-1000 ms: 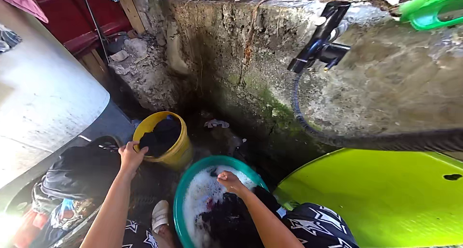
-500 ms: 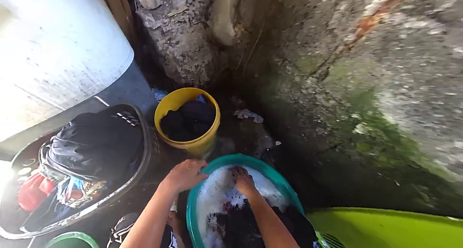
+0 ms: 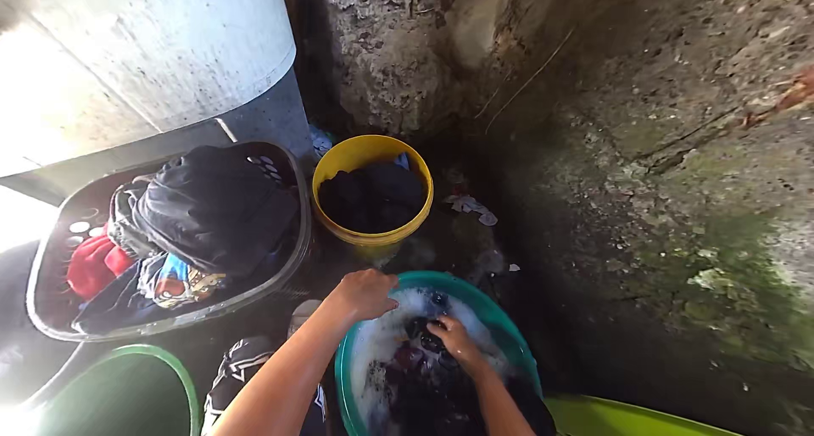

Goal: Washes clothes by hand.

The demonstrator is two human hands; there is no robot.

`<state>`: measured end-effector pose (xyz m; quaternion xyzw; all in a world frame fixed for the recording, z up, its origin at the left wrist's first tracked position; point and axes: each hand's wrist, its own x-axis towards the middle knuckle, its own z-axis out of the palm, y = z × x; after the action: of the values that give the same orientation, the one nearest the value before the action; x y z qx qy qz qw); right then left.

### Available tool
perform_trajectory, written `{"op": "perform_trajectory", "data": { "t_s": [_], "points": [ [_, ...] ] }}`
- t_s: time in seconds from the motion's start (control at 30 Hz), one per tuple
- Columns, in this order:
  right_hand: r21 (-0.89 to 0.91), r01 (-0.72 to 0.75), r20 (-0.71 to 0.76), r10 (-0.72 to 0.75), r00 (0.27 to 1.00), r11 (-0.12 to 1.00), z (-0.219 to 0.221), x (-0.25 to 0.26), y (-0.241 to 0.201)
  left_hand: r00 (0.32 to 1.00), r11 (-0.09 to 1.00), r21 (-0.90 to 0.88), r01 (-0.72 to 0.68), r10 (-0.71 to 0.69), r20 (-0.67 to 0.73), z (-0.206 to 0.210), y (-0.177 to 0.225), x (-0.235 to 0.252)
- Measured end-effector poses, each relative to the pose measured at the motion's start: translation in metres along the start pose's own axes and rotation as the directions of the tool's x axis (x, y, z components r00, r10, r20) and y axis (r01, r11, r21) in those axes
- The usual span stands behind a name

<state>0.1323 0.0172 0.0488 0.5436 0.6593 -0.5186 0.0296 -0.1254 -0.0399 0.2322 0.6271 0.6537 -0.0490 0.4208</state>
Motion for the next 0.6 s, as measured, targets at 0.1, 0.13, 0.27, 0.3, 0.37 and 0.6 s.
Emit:
{"op": "perform_trajectory", "data": {
  "t_s": [0.1,0.13,0.27,0.3,0.37,0.6],
  "points": [
    [-0.283,0.0,-0.032,-0.009,0.999,0.959,-0.056,-0.055,-0.046,1.0,1.0,0.006,-0.02,0.02,-0.007,0.0,0.003,-0.004],
    [-0.376,-0.066,-0.076,0.04,0.996,0.924,-0.07,-0.071,-0.053,1.0,1.0,0.015,-0.016,0.016,-0.011,-0.001,0.005,-0.006],
    [-0.593,-0.315,-0.242,0.21,0.947,0.741,-0.085,-0.096,-0.049,0.997,0.999,-0.001,-0.046,0.046,-0.064,-0.001,0.016,-0.017],
    [-0.616,-0.3,-0.229,0.199,0.953,0.729,-0.076,-0.092,-0.04,0.995,0.998,-0.007,-0.063,0.062,-0.076,0.001,0.018,-0.019],
    [-0.641,-0.191,-0.117,0.152,0.981,0.743,-0.047,-0.075,-0.028,0.994,0.997,0.004,-0.08,0.08,-0.07,0.004,0.02,-0.021],
    [-0.706,0.163,0.252,0.029,0.967,0.689,0.092,0.006,-0.053,0.998,0.999,0.015,-0.046,0.047,-0.034,0.001,0.011,-0.017]
  ]
}}
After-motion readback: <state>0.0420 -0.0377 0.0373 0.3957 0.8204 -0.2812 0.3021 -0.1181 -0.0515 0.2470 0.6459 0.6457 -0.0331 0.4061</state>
